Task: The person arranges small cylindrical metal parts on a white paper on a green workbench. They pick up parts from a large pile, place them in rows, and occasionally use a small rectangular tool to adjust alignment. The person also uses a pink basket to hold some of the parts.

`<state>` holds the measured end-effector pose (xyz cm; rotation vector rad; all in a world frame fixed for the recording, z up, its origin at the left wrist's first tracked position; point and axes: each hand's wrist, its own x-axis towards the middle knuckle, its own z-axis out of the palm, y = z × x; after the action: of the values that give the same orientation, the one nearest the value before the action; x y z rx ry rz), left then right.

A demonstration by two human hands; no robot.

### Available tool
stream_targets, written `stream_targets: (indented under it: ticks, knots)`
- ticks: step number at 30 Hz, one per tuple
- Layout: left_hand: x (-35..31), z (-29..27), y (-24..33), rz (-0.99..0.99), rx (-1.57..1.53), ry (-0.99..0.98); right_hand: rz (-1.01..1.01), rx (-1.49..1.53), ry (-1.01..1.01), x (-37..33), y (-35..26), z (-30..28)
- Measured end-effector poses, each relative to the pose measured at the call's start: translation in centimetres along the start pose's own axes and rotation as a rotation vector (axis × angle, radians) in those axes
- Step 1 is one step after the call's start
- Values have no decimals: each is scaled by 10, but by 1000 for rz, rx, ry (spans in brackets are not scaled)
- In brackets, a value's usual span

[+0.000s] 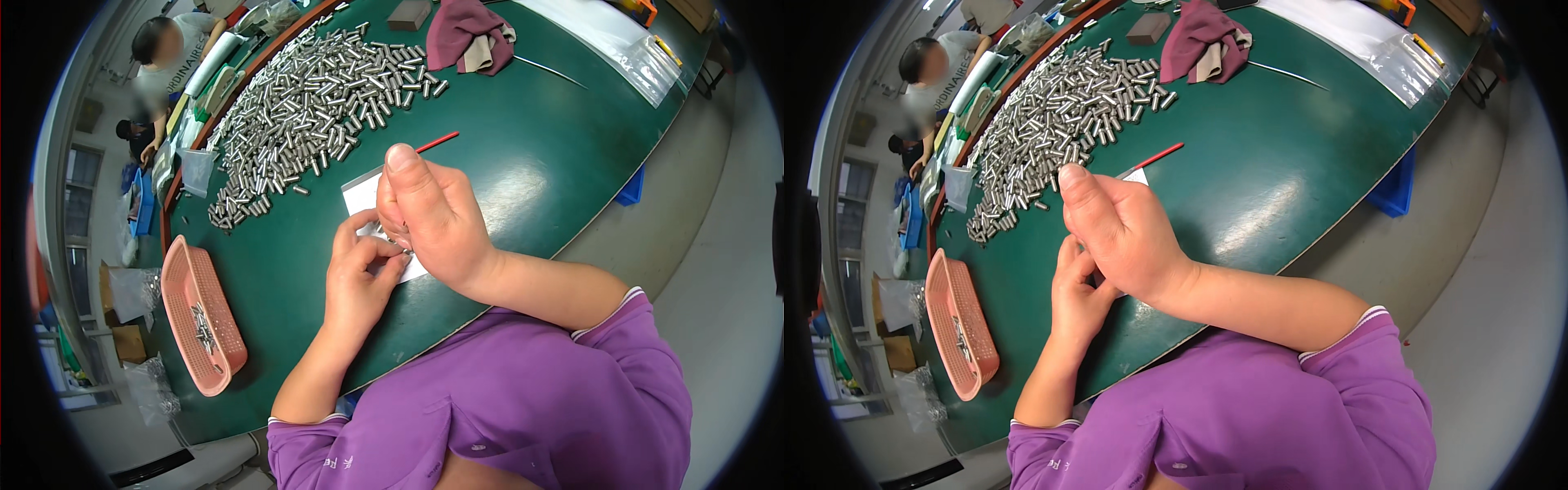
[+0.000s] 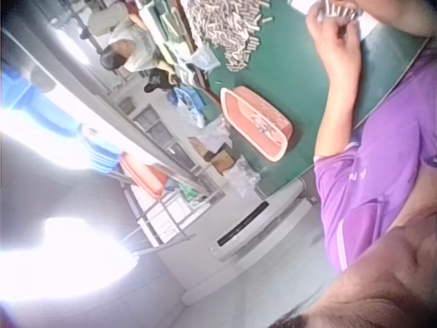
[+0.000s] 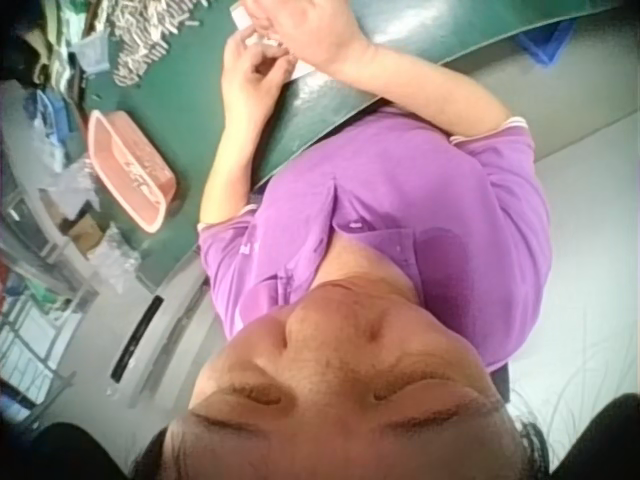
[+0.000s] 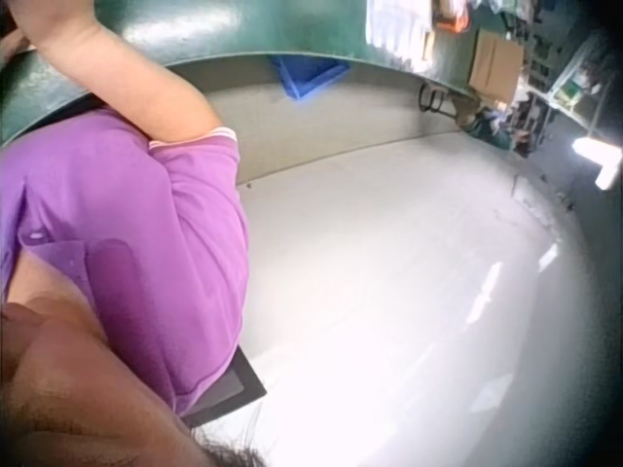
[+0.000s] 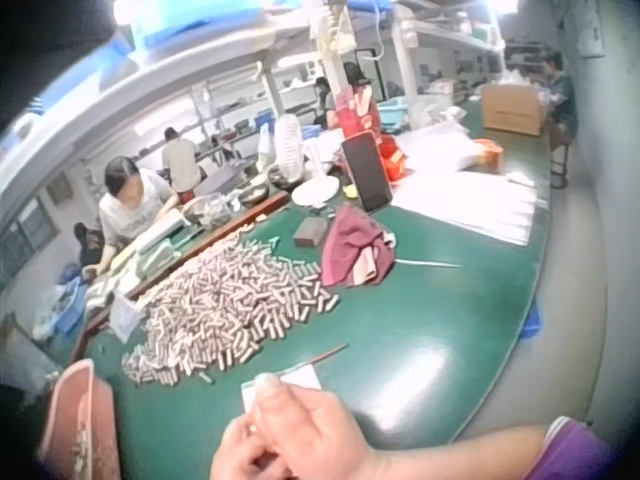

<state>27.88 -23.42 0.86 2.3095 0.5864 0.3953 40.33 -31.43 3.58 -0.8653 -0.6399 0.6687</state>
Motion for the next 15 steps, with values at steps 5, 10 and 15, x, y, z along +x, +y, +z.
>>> stream_targets:
  ticks: [5, 10, 15]
  knots:
    - [1, 0, 0, -9, -27, -1, 19, -6, 17, 0, -4, 1]
    - [-2, 0, -2, -12, -21, -3, 0, -6, -16, 0, -5, -2]
    - [0, 1, -5, 27, -29, -7, 27, -65, -36, -4, 1, 1]
